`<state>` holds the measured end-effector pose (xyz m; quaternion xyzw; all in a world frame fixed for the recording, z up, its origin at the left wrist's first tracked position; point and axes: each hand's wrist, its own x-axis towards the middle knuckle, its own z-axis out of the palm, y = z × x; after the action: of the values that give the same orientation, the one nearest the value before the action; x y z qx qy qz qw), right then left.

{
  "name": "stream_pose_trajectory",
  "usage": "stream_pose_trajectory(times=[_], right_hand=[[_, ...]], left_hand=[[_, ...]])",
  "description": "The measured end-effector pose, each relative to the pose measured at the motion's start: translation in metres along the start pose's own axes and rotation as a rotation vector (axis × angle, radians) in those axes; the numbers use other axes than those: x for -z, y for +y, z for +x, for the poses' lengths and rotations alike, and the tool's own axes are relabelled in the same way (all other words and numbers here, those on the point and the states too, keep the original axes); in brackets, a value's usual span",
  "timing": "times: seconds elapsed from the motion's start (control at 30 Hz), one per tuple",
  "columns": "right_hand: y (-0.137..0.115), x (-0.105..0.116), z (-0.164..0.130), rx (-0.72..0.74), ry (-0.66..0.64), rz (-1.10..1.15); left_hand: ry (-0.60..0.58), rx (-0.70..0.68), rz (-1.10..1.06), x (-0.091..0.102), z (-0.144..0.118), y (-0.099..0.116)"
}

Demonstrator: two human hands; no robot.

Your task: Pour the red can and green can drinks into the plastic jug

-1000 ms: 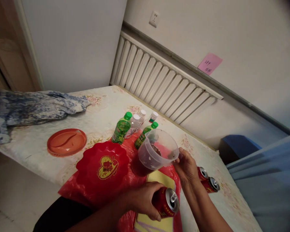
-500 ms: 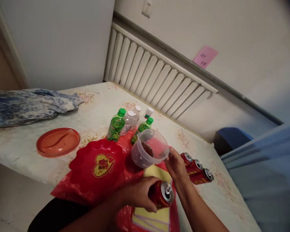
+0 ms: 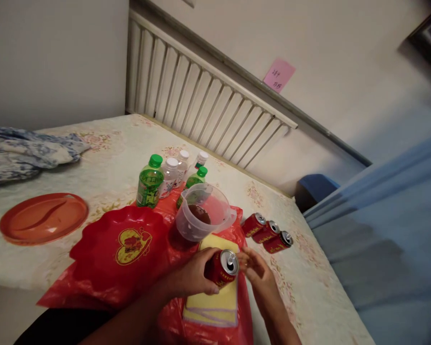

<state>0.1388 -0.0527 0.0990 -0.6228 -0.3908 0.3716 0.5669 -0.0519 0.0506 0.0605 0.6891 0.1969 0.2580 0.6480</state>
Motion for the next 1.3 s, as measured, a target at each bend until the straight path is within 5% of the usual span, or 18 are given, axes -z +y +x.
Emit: stream_pose_trajectory(times=[0.17, 0.53, 0.93, 1.07, 1.3], right_hand=[[0.015, -0.014, -0.024, 0.031, -0.072, -0.106], [0.014, -0.031, -0.019, 0.094, -0.078, -0.236], [0.010, -0.039, -0.020, 0.087, 0.087, -0.400], [0.006, -0.031, -0.022, 0.099, 0.156, -0.391], [0.001, 0.003, -0.035, 0.124, 0.206, -0.318]], left_hand=[[-0.019, -0.024, -0.046, -0.004, 0.004, -0.006], [-0.019, -0.055, -0.005, -0.008, 0.009, -0.024], [-0.017, -0.086, -0.020, -0.011, 0.007, -0.024], [0.091, -0.053, 0.158, -0.009, 0.003, -0.027], [0.410, -0.200, 0.441, -0.016, -0.019, -0.048]])
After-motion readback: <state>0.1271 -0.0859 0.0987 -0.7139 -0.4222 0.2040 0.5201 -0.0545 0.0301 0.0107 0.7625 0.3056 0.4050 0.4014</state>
